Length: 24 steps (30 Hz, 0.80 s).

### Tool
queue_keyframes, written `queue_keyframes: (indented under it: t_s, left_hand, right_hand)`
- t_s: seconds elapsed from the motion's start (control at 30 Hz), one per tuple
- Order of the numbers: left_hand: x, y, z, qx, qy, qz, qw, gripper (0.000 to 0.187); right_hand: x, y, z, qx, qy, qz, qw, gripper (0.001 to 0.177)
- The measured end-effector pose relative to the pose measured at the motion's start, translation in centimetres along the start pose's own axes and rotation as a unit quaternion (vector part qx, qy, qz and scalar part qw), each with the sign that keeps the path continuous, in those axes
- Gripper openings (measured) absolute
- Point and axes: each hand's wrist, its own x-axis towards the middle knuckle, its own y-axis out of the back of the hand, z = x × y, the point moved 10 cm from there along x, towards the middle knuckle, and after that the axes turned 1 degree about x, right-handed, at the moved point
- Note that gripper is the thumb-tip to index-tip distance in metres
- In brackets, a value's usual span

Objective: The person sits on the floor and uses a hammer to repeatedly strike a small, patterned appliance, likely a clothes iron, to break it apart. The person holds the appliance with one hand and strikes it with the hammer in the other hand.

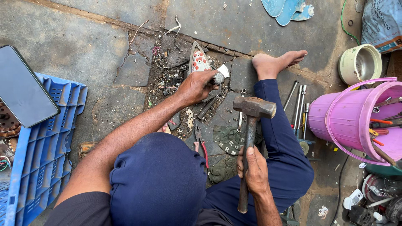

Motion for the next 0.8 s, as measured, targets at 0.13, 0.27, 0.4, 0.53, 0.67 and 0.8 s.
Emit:
queue_keyframes:
  t_s: [0.13,0.27,0.4,0.53,0.67,0.8]
  left_hand:
    - [-0.1,-0.1,0.2,0.003,-0.014,0.011,1.000,0.052]
    - [0.0,-1.2,0.7,0.010,-0.015,-0.019,1.000,0.045]
    - [-0.4,-2.0,2.0,0.018,-0.023,-0.052,0.998,0.044]
    - [-0.8,-2.5,2.4,0.066,-0.032,-0.073,0.995,0.056]
    - [-0.6,-2.4,2.6,0.049,-0.033,-0.052,0.997,0.058]
    - [-0.2,-3.0,1.9,0.053,0.005,-0.095,0.994,0.059]
  right_hand:
    - [0.0,-0.1,-0.9,-0.011,0.009,0.001,1.000,0.051]
    - [-0.2,-0.5,-1.0,-0.005,0.016,-0.010,1.000,0.049]
    - [-0.6,-0.3,-1.2,-0.025,0.065,-0.004,0.998,0.045]
    - [-3.7,3.8,-5.9,0.056,0.234,0.048,0.969,0.035]
    - [-6.9,9.4,-13.7,0.214,0.390,0.023,0.895,0.035]
    - [-2.1,6.4,-14.8,0.143,0.361,0.010,0.922,0.036]
